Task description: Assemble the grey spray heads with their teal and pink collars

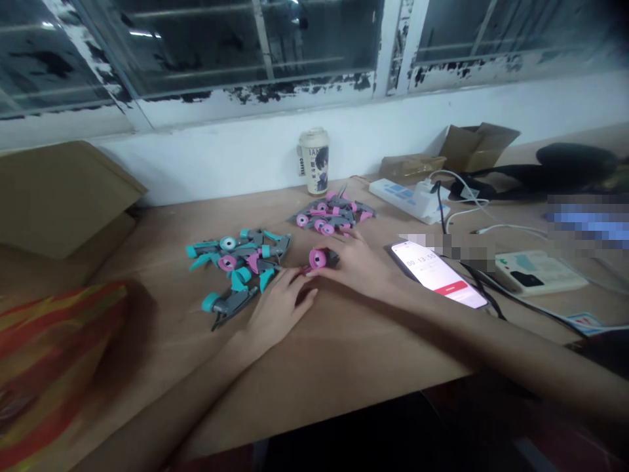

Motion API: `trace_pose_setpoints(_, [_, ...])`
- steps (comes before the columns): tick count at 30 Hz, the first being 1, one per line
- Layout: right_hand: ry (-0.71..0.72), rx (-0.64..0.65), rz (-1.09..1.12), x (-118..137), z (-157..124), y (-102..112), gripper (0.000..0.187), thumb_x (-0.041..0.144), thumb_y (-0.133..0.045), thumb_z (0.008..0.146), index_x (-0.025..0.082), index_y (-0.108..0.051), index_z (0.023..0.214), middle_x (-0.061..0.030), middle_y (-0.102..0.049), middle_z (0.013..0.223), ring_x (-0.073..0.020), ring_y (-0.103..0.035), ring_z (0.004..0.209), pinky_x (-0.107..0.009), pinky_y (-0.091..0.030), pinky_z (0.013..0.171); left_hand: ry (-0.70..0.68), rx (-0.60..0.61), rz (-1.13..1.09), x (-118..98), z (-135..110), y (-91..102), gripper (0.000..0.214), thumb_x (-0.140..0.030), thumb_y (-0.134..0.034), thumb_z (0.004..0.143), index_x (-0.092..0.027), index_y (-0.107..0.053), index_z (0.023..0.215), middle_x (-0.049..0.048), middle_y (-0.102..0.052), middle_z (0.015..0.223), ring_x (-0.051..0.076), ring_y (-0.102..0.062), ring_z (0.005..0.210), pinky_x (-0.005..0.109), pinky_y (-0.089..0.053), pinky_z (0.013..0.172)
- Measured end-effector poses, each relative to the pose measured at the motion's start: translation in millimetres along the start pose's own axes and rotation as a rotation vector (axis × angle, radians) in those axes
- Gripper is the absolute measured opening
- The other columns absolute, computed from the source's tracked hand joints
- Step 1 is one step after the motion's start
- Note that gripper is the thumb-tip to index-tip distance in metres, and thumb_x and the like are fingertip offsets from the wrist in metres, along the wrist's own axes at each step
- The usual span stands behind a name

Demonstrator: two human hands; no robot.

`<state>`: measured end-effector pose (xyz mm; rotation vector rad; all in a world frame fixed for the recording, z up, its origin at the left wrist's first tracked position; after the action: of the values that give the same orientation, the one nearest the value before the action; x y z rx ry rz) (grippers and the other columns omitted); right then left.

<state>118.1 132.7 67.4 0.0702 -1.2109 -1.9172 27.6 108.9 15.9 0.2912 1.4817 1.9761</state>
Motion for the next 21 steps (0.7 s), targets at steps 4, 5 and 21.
trace_pose_setpoints(4, [-0.124, -0.022, 0.204, -14.3, -3.6, -3.5, 0.030, 0.043, -0.064, 0.077, 0.020, -0.060, 0.096, -0.0024, -0.068, 0.095, -0.0185, -0.063, 0.088, -0.032, -0.047, 0.077, 0.081, -0.101, -0.080, 13.9, 1.6, 12.6, 0.020, -0.027, -0.045, 0.089, -0.016, -0.057, 0.102, 0.0093, -0.053, 0.112, 0.023, -0.053, 0.106, 0.042, -0.042, 0.095])
trace_pose_setpoints(5, [-0.146, -0.042, 0.242, -16.9, -6.0, -4.8, 0.031, 0.043, -0.064, 0.077, 0.020, -0.060, 0.097, -0.0020, -0.068, 0.096, -0.0181, -0.063, 0.088, -0.031, -0.048, 0.077, 0.088, -0.126, -0.108, 15.3, 0.9, 15.5, 0.018, -0.025, -0.045, 0.089, -0.017, -0.057, 0.100, 0.0083, -0.053, 0.111, 0.022, -0.053, 0.106, 0.042, -0.043, 0.095])
trace_pose_setpoints(21, [0.086, 0.040, 0.163, -1.7, -23.4, -40.5, 0.028, 0.040, -0.062, 0.079, 0.020, -0.062, 0.099, -0.0070, -0.059, 0.102, -0.0200, -0.053, 0.098, -0.036, -0.044, 0.086, 0.160, -0.213, -0.081, 14.4, -9.9, 23.5, 0.013, -0.022, -0.051, 0.086, -0.020, -0.058, 0.096, 0.0099, -0.041, 0.128, 0.026, -0.040, 0.124, 0.047, -0.035, 0.103])
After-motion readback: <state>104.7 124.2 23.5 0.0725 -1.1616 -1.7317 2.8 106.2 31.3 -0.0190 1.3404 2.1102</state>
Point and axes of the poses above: each hand's wrist, its own z-axis towards the middle knuckle, its own y-axis out of the back of the hand, x = y × z, the point moved 10 cm from there along z, towards the middle knuckle
